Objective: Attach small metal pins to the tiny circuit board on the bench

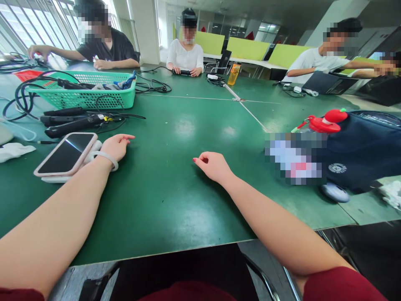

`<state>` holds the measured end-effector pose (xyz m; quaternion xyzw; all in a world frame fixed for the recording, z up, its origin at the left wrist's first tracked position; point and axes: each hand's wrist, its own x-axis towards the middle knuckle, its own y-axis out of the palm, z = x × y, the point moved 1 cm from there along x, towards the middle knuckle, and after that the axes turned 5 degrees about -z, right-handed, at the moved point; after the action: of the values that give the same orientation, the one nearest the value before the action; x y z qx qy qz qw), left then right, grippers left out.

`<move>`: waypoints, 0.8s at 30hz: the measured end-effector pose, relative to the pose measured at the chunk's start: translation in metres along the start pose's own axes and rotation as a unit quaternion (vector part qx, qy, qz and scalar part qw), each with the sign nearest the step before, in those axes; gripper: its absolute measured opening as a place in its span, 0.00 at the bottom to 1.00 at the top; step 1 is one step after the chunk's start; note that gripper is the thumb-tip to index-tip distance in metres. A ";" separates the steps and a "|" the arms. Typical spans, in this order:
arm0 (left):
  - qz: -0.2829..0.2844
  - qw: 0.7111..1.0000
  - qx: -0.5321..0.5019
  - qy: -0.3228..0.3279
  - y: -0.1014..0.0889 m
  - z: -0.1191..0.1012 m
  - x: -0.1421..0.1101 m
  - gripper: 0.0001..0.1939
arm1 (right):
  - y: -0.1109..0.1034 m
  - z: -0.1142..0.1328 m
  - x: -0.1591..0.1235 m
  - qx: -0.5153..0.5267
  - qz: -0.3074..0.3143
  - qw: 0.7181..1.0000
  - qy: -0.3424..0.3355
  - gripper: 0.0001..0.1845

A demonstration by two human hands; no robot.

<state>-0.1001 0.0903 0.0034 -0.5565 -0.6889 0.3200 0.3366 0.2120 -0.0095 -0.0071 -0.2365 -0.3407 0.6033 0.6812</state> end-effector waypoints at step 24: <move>0.220 0.936 -0.160 0.223 0.039 -0.072 -0.083 0.18 | -0.028 -0.010 0.002 -0.062 0.207 0.970 0.109 0.34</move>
<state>-0.0066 0.0206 0.0040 -0.7981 -0.4984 0.1391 0.3088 0.2384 -0.0113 0.0071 -0.4075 -0.2447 0.6796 0.5587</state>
